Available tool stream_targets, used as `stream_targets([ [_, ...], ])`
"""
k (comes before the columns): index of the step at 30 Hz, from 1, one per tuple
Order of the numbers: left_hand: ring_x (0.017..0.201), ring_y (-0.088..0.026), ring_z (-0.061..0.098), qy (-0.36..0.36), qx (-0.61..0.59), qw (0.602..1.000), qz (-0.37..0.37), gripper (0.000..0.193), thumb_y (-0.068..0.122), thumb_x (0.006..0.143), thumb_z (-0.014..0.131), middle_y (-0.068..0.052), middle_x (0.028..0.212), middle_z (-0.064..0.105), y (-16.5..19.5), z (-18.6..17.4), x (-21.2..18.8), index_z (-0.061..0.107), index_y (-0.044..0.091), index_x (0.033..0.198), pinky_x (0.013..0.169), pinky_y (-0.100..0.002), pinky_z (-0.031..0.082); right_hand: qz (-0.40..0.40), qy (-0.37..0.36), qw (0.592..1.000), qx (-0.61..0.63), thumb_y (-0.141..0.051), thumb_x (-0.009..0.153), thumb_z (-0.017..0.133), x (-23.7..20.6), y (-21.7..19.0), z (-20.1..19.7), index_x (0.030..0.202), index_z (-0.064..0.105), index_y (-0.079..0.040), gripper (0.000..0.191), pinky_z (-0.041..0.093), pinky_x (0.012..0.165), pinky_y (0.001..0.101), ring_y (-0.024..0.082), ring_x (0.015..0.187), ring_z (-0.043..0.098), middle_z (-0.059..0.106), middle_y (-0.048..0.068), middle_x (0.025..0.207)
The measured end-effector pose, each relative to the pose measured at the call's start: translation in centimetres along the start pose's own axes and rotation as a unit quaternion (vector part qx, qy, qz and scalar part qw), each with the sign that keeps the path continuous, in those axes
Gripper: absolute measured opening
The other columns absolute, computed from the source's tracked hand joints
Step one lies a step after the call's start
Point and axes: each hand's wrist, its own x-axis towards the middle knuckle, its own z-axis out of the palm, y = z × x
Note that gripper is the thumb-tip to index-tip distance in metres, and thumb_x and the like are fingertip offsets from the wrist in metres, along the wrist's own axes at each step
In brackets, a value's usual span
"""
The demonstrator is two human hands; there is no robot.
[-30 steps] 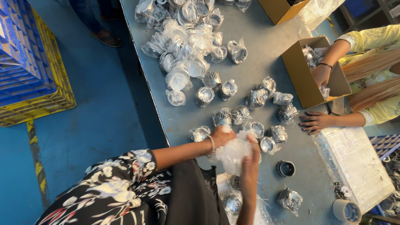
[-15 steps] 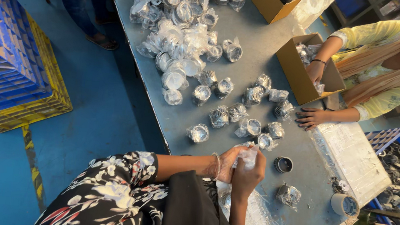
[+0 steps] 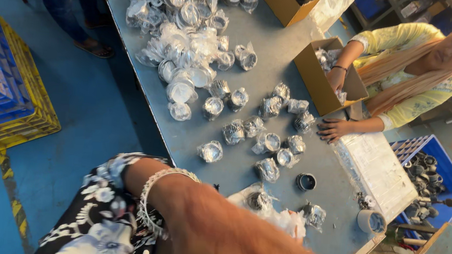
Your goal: The person picks up small metal parts and places them into clear plastic bags on a workbench. They then gather the filled bags and place them into a cardboard box. The person repeats this process, handling the parts and bags by hand.
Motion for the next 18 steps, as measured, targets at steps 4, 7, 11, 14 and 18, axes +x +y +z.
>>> stream_targets([
  [4, 0.137, -0.026, 0.058, 0.042, 0.092, 0.995, 0.008, 0.083, 0.070, 0.099, 0.050, -0.012, 0.150, 0.059, 0.3, 3.0, 1.9, 0.046, 0.011, 0.157, 0.116, -0.042, 0.047, 0.008, 0.008, 0.999, -0.031, -0.012, 0.095, 0.064, -0.6, 0.9, 0.4, 0.122, 0.065, 0.001, 0.030, 0.053, 0.081, 0.0323, 0.019, 0.093, 0.066, 0.071, 0.010, 0.107],
  [7, 0.137, -0.026, 0.057, 0.046, 0.096, 0.994, 0.009, 0.082, 0.070, 0.099, 0.050, -0.012, 0.150, 0.059, -1.0, 3.7, 1.6, 0.047, 0.011, 0.156, 0.117, -0.042, 0.047, 0.014, 0.005, 0.999, -0.040, -0.012, 0.095, 0.064, -1.8, 1.5, 0.1, 0.123, 0.064, 0.001, 0.031, 0.053, 0.083, 0.0324, 0.019, 0.094, 0.066, 0.071, 0.010, 0.108],
  [11, 0.138, -0.027, 0.057, 0.047, 0.085, 0.995, 0.015, 0.081, 0.069, 0.100, 0.050, -0.012, 0.151, 0.058, -1.2, 3.2, 1.0, 0.047, 0.011, 0.156, 0.117, -0.043, 0.047, 0.015, -0.001, 0.999, -0.052, -0.013, 0.095, 0.064, -3.0, 3.0, -0.1, 0.125, 0.063, 0.001, 0.033, 0.053, 0.084, 0.0325, 0.018, 0.095, 0.066, 0.071, 0.010, 0.109],
  [14, 0.138, -0.027, 0.057, 0.044, 0.082, 0.996, 0.015, 0.080, 0.068, 0.100, 0.051, -0.013, 0.151, 0.058, -0.8, 2.5, 0.7, 0.047, 0.011, 0.156, 0.117, -0.043, 0.046, 0.019, -0.008, 0.998, -0.055, -0.013, 0.095, 0.064, -2.6, 4.2, 0.7, 0.127, 0.062, 0.001, 0.034, 0.053, 0.085, 0.0325, 0.018, 0.096, 0.066, 0.071, 0.010, 0.110],
  [18, 0.139, -0.027, 0.056, 0.038, 0.084, 0.996, 0.020, 0.079, 0.067, 0.100, 0.051, -0.013, 0.151, 0.058, -0.9, 1.8, 0.4, 0.047, 0.011, 0.155, 0.118, -0.044, 0.046, 0.026, -0.020, 0.998, -0.056, -0.013, 0.095, 0.064, -0.8, 4.7, 2.3, 0.129, 0.061, 0.001, 0.036, 0.053, 0.087, 0.0326, 0.018, 0.097, 0.066, 0.070, 0.010, 0.112],
])
